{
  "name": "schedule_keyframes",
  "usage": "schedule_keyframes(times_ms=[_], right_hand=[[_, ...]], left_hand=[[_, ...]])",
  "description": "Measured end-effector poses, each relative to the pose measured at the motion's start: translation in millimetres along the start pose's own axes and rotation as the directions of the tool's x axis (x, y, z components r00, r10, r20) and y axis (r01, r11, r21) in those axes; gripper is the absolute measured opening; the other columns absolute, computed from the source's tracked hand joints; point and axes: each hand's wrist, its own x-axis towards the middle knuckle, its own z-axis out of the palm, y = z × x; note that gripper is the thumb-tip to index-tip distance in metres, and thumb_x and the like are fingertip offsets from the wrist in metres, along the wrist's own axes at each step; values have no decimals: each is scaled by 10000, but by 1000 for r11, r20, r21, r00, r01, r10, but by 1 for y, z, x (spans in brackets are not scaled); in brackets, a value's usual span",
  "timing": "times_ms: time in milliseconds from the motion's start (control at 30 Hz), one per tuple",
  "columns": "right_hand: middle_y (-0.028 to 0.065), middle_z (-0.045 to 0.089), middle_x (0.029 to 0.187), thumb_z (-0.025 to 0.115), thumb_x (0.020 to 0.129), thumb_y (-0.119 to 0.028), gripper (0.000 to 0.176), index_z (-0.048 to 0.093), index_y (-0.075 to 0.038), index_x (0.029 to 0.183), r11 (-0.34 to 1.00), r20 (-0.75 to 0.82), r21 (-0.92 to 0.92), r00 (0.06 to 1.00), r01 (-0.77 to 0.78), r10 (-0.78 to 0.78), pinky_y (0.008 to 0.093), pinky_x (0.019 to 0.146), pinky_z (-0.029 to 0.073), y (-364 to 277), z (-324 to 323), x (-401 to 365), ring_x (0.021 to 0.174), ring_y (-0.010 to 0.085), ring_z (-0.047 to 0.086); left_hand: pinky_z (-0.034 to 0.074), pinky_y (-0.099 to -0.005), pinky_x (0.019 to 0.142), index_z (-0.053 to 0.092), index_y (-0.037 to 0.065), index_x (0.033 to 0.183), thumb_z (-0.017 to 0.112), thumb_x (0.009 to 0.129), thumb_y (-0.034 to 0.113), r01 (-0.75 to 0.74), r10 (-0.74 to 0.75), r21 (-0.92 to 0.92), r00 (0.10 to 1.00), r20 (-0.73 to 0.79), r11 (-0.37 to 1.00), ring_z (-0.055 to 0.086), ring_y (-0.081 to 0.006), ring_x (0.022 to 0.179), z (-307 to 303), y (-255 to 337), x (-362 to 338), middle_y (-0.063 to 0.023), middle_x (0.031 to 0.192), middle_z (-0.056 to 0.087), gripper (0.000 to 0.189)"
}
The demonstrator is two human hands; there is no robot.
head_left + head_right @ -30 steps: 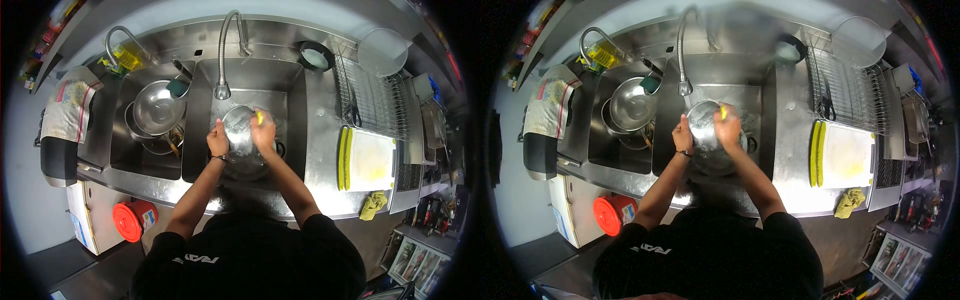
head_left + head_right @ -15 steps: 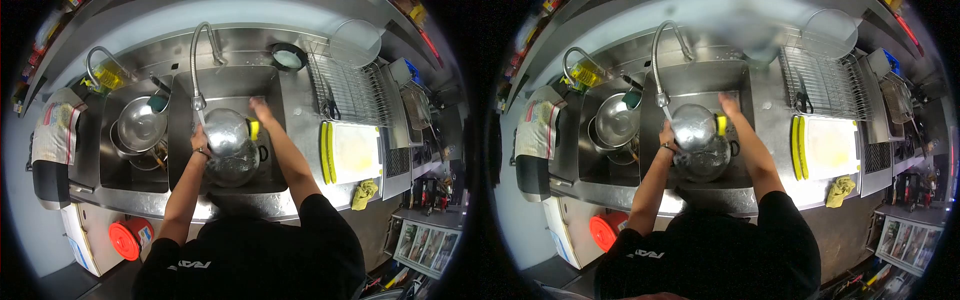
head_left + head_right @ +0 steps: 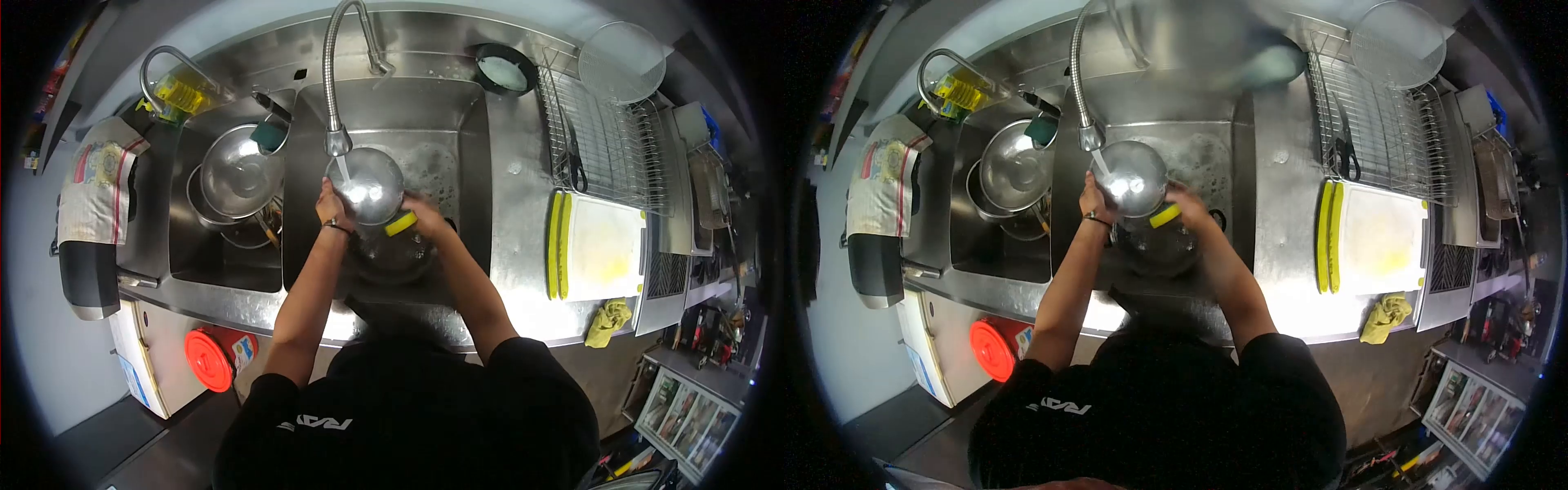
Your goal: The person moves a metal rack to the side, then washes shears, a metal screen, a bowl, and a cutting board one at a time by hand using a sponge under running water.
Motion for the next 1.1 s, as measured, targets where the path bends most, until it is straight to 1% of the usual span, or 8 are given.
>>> schedule_keyframes(times_ms=[100,333,467,633,767,867,1000,1100], right_hand=[[125,578,1064,593,688,-14,523,487,-10,1200,797,-93,-600,995,-71,18,339,765,462,25,-23,-1,921,223,560],[123,522,1168,581,693,58,490,506,1,1175,927,-169,-287,940,242,-297,309,850,439,-83,3,-47,1040,222,509],[107,499,1191,532,765,69,442,466,13,1198,633,-271,-396,574,665,-773,303,919,395,-208,23,-42,1107,203,466],[98,564,1074,613,774,-24,383,504,33,1137,262,-143,-822,263,506,-954,272,847,426,-275,-17,29,985,156,539],[164,580,966,609,783,-141,251,589,-1,991,182,-2,-804,304,566,-953,364,848,414,-186,44,8,945,297,539],[172,461,1250,522,853,-264,313,561,-80,1103,-28,294,-911,603,410,-742,484,958,333,-75,99,-14,1175,355,415],[155,407,1300,540,837,-269,414,487,-78,1200,-317,534,-839,561,441,-633,491,965,309,-35,117,-4,1213,348,365],[145,399,1309,530,832,-321,464,462,-109,1239,-203,414,-900,611,386,-675,514,970,293,-25,138,7,1204,349,368]], left_hand=[[456,-292,616,594,10,961,592,842,337,-120,107,83,983,146,989,544,-144,698,-2,4,7,-55,824,584,349],[401,-219,527,587,75,728,664,807,263,-379,338,210,919,204,902,506,-71,573,-18,34,7,14,681,571,218],[481,-286,658,604,24,842,633,818,291,-229,218,119,971,99,966,584,-166,692,-22,46,-6,-62,805,610,270],[483,-358,725,591,-15,970,604,819,351,-128,117,140,989,87,982,588,-209,792,-34,34,8,-94,902,604,396],[470,-379,783,562,3,1049,530,861,377,-19,32,-62,972,234,998,591,-247,869,-27,27,5,-105,990,603,420],[469,-381,796,570,21,1039,483,885,389,38,-38,3,986,162,999,598,-247,860,-26,22,8,-102,994,609,409],[467,-374,769,580,26,1027,509,861,407,-21,17,103,999,46,994,592,-233,835,-28,27,-8,-90,970,611,421],[470,-378,762,572,6,1039,526,849,409,-21,24,96,999,-24,995,591,-235,847,-41,36,-5,-99,980,608,448]])
